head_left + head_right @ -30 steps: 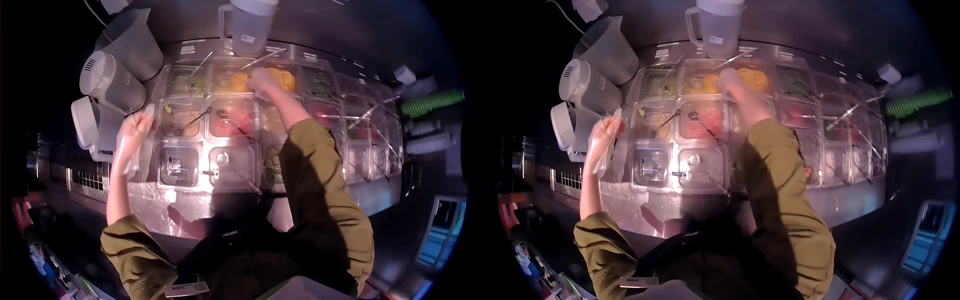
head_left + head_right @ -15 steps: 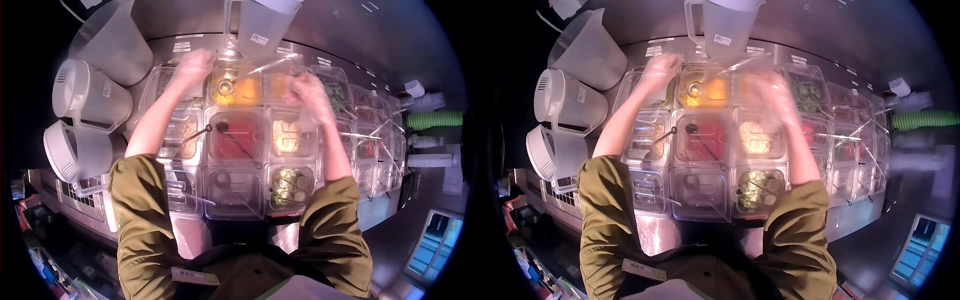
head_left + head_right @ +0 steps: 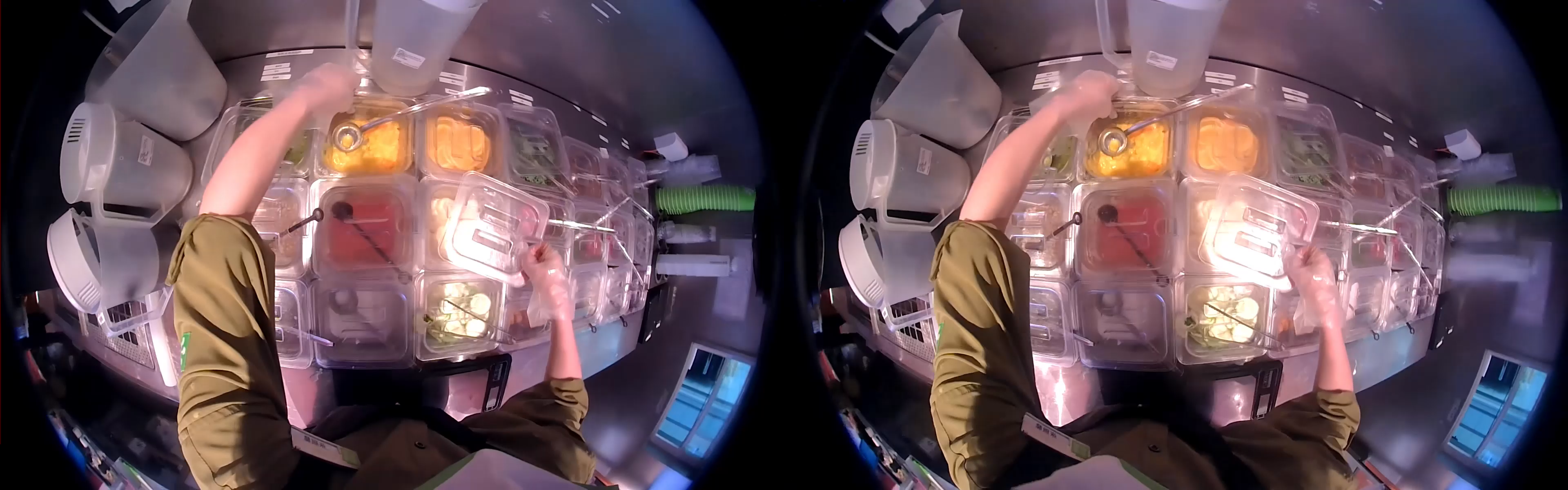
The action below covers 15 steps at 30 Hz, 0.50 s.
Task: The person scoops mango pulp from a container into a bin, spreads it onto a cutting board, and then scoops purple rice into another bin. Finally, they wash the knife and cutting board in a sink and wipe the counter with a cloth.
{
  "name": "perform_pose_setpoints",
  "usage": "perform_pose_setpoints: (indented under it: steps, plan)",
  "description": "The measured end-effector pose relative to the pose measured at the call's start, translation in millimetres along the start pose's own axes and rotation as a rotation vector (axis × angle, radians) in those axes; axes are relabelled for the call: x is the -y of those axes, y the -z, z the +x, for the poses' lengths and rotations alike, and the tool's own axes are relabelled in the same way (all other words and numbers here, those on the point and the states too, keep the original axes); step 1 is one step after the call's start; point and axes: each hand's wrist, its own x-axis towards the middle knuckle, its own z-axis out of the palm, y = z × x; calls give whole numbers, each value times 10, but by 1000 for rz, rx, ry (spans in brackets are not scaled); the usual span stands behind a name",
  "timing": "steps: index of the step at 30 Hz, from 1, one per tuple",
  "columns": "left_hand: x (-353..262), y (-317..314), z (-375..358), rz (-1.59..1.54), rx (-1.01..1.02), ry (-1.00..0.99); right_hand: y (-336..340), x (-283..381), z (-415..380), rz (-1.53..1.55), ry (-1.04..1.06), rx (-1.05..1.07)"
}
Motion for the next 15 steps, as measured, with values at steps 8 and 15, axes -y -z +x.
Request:
perform_pose_setpoints:
  steps: [8, 15]
  plan:
    - [-125, 579, -298, -620, 137, 40, -265, -113, -35, -96, 79, -39]
    - [-246, 1089, -649, -667, -52, 38, -217, -45, -38, -280, 192, -66]
